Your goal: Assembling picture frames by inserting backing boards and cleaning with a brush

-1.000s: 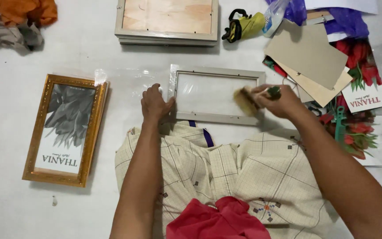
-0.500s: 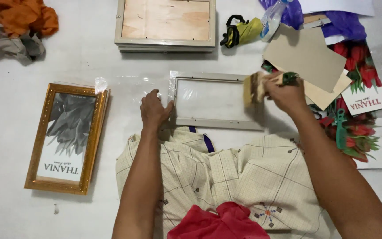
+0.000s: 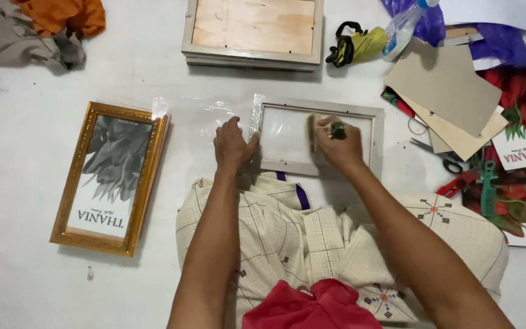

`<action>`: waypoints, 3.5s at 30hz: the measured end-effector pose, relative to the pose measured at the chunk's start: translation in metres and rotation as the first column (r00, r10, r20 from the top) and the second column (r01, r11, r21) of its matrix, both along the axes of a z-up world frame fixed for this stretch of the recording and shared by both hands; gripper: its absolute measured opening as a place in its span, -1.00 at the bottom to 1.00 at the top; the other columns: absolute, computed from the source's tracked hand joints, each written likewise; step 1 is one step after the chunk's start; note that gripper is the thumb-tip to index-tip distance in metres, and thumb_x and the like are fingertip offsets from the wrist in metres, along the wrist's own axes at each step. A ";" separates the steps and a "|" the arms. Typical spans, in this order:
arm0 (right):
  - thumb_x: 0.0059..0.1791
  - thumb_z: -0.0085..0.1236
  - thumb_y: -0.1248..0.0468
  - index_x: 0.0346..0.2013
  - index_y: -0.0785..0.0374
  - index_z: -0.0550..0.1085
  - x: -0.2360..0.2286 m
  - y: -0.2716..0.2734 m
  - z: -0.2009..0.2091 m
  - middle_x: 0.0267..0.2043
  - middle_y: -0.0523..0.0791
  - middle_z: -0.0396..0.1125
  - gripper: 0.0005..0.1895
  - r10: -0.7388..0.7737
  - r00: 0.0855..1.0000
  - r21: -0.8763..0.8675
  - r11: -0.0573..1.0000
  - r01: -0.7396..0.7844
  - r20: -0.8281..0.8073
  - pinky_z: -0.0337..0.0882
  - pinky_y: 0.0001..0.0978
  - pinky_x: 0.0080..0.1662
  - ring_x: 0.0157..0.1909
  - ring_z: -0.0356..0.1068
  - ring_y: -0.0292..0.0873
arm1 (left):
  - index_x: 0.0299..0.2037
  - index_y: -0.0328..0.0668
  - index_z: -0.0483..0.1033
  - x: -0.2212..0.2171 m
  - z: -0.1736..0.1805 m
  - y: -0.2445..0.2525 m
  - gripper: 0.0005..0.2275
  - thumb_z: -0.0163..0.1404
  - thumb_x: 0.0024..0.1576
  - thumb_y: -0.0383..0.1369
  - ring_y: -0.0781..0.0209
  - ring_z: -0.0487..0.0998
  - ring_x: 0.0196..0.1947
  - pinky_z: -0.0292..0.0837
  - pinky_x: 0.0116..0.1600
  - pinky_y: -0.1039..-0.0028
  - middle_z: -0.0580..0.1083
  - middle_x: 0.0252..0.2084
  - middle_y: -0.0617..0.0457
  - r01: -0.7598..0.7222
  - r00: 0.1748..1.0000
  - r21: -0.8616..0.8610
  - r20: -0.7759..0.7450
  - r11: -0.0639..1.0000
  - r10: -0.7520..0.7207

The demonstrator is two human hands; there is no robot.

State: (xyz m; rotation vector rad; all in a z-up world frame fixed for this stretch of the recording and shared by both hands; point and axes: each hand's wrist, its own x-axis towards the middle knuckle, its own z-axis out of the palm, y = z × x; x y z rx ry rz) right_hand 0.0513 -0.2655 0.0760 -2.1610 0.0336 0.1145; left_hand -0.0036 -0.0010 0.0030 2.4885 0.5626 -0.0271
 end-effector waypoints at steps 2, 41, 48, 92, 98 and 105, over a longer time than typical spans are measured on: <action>-0.09 0.22 0.16 -0.28 0.19 0.65 -0.009 0.035 0.024 -0.49 0.08 0.46 -0.79 -0.035 0.999 0.092 0.995 0.034 0.011 0.43 -0.10 -0.31 -0.39 0.51 -0.05 | 0.28 -0.14 0.29 0.002 -0.003 0.002 -0.38 0.12 0.09 0.00 -0.11 0.42 0.13 0.39 0.21 0.03 0.44 -0.03 -0.03 -0.004 1.000 0.001 -0.013 1.000 0.004; -0.04 0.18 0.19 -0.18 0.36 0.62 0.057 -0.036 0.014 -0.26 0.24 0.47 -0.71 0.150 0.980 -0.166 0.971 -0.170 -0.129 0.41 0.08 -0.18 -0.17 0.49 0.25 | 0.27 -0.12 0.29 0.002 0.001 -0.001 -0.51 -0.02 0.18 -0.09 -0.04 0.41 0.09 0.36 0.17 0.09 0.43 -0.07 0.05 -0.037 0.999 -0.018 -0.018 0.999 0.037; -0.16 0.20 0.05 -0.52 0.27 0.58 0.056 -0.109 -0.004 -0.53 0.10 0.45 -0.68 0.070 0.995 -0.626 0.773 -0.102 -0.075 0.50 0.07 -0.24 -0.32 0.53 0.24 | 0.28 -0.15 0.31 0.003 0.007 -0.005 -0.50 0.03 0.18 -0.11 -0.09 0.43 0.10 0.37 0.18 0.05 0.45 -0.05 0.00 -0.040 0.999 -0.017 -0.007 0.999 0.040; -0.09 0.22 0.11 -0.32 0.20 0.63 0.036 -0.034 0.043 -0.43 0.07 0.48 -0.77 0.106 0.994 -0.299 0.949 -0.099 0.007 0.45 -0.01 -0.20 -0.28 0.53 0.14 | 0.25 -0.11 0.29 0.002 -0.026 0.000 -0.48 0.05 0.15 -0.06 -0.07 0.40 0.11 0.33 0.18 0.03 0.41 -0.03 0.00 -0.044 0.998 0.046 0.040 0.998 0.042; -0.09 0.10 0.07 -0.40 0.34 0.58 0.039 -0.077 0.024 -0.47 0.14 0.46 -0.65 0.072 0.996 -0.623 0.778 -0.084 -0.044 0.51 0.13 -0.18 -0.23 0.53 0.29 | 0.42 -0.24 0.11 -0.005 0.005 -0.007 -0.33 0.07 0.16 -0.12 -0.23 0.23 0.34 0.22 0.34 -0.02 0.29 0.26 -0.23 -0.078 0.996 -0.009 0.036 0.997 0.079; -0.14 0.18 0.10 -0.42 0.34 0.57 0.022 -0.005 0.041 -0.39 0.07 0.49 -0.69 0.032 0.989 -0.150 0.987 -0.053 -0.142 0.52 -0.06 -0.19 -0.18 0.55 0.12 | 0.49 -0.40 -0.10 -0.005 0.015 -0.005 -0.21 0.11 0.14 -0.25 -0.36 0.16 0.43 0.15 0.44 -0.04 0.20 0.35 -0.40 -0.106 0.983 -0.174 0.128 0.979 0.130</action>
